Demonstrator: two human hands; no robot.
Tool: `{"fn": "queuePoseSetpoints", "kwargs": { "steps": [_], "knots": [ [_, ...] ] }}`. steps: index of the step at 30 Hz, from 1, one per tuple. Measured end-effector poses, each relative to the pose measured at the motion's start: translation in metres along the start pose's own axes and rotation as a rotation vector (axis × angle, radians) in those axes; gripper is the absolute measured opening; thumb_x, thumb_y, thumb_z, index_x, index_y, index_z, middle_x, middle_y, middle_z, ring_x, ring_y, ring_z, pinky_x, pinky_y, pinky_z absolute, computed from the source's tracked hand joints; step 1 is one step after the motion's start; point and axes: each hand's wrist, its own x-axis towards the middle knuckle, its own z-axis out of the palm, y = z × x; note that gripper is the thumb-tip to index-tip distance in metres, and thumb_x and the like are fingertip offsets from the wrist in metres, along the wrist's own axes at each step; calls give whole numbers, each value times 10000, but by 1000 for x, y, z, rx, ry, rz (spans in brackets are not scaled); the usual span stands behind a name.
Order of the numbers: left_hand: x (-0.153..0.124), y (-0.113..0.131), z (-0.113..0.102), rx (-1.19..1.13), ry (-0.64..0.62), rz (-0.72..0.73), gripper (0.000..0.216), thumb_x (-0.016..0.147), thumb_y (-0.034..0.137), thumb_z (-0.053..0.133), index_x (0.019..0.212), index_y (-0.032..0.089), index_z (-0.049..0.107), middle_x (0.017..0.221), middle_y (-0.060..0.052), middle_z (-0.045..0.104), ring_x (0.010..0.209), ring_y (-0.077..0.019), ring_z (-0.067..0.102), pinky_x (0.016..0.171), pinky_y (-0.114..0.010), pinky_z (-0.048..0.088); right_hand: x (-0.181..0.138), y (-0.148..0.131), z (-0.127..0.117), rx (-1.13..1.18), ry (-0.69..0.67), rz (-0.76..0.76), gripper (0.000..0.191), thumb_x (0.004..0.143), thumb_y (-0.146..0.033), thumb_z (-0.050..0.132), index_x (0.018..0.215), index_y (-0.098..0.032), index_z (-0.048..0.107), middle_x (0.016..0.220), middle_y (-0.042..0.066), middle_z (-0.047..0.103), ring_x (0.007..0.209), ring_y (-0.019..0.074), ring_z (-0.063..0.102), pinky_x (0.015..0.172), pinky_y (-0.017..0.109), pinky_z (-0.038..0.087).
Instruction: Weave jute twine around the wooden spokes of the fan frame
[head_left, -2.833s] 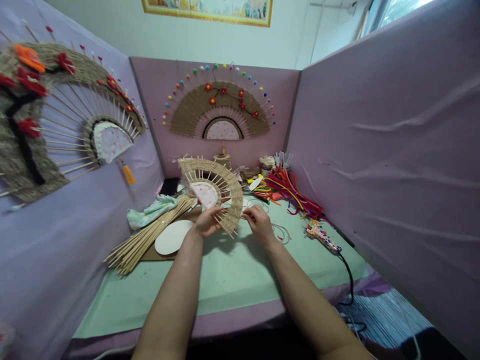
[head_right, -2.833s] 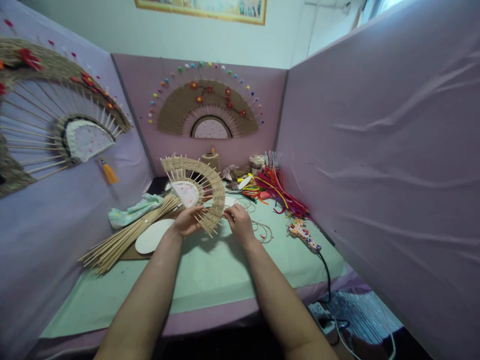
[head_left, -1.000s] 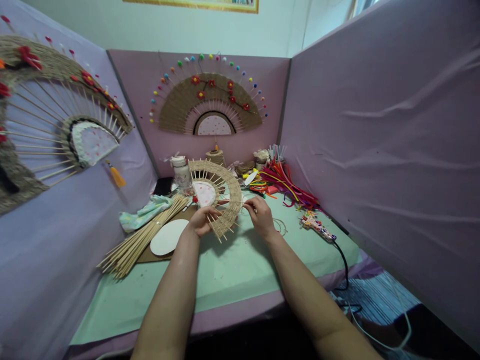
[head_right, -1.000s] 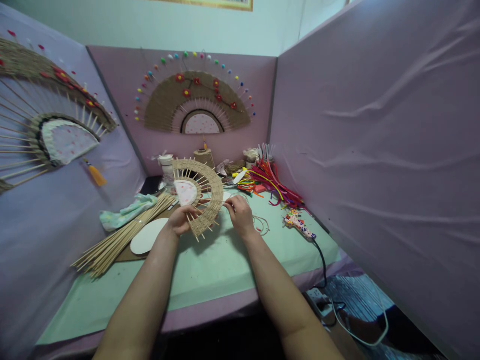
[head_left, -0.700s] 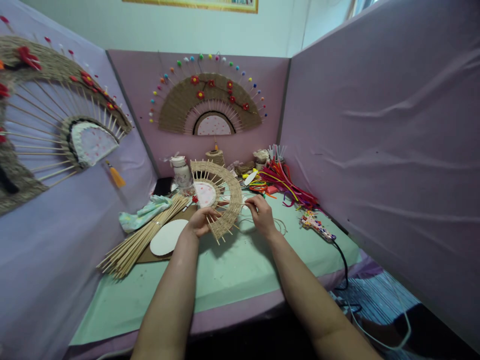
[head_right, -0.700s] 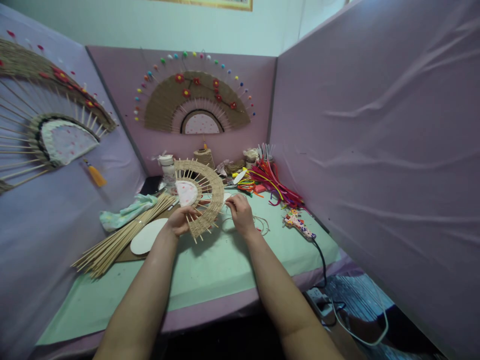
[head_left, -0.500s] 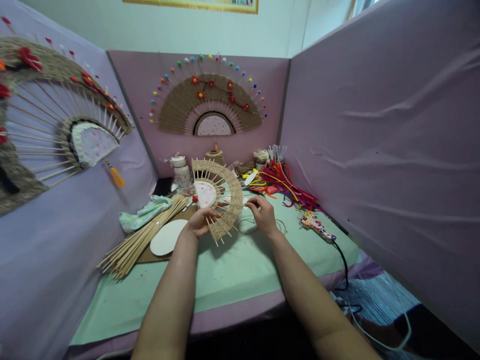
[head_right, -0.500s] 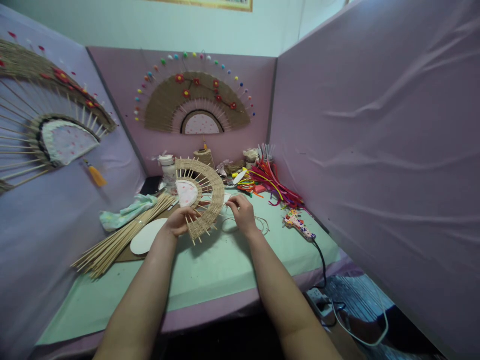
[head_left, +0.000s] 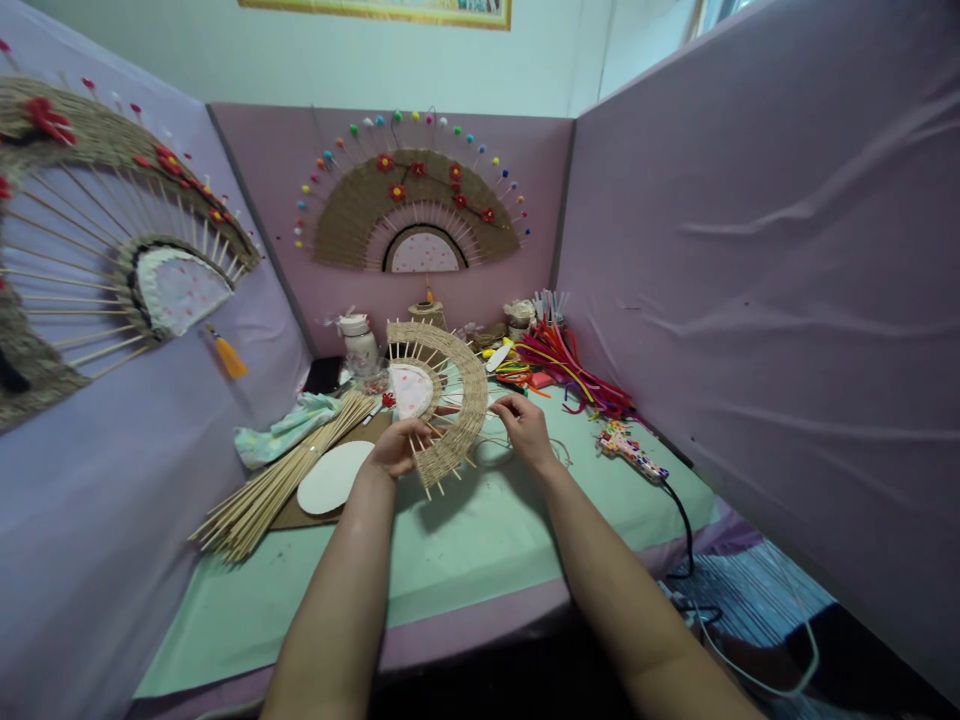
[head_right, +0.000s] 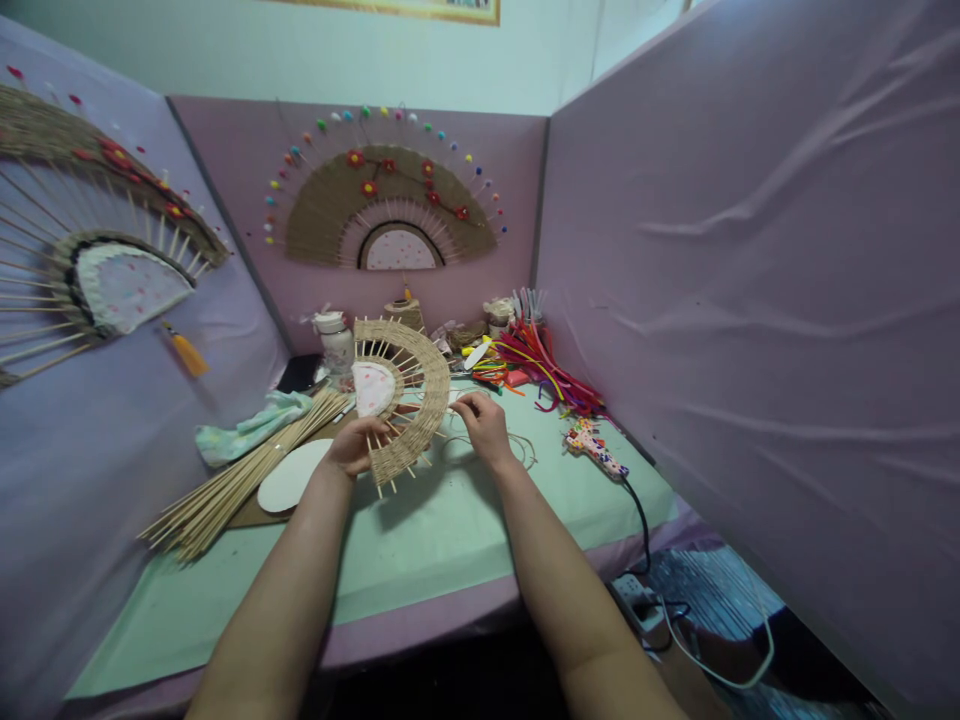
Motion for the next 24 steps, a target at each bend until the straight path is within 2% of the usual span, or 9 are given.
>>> {"fn": "queuePoseSetpoints", "kwargs": {
  "steps": [5, 11, 16, 24],
  "knots": [
    [-1, 1, 3, 22, -3, 1, 572, 611, 108, 504, 1182, 87, 533, 885, -125, 705, 797, -247, 678, 720, -382, 521, 1, 0, -1, -42, 22, -84, 191, 859, -316, 518, 773, -195, 638, 796, 49, 639, 773, 175, 579, 728, 297, 441],
    [-1, 0, 1, 37, 25, -23, 549, 603, 99, 510, 1150, 96, 553, 861, -114, 708, 771, -234, 681, 735, -375, 518, 1, 6, -5, -167, 120, -40, 230, 834, -374, 569, 695, -193, 600, 685, 22, 593, 653, 162, 529, 646, 287, 414],
    [-1, 0, -1, 76, 18, -55, 525, 594, 108, 513, 1115, 104, 578, 921, -124, 707, 780, -253, 681, 769, -420, 507, 4, 9, -6, -192, 112, -131, 195, 886, -306, 486, 773, -190, 596, 773, 47, 599, 754, 179, 550, 711, 301, 428],
    [1, -4, -8, 141, -5, -88, 472, 597, 102, 532, 1065, 115, 599, 903, -118, 716, 768, -224, 677, 730, -352, 502, 6, 8, -13, -226, 168, -179, 183, 867, -344, 542, 782, -190, 592, 763, 38, 582, 743, 177, 534, 715, 308, 428]
  ]
}}
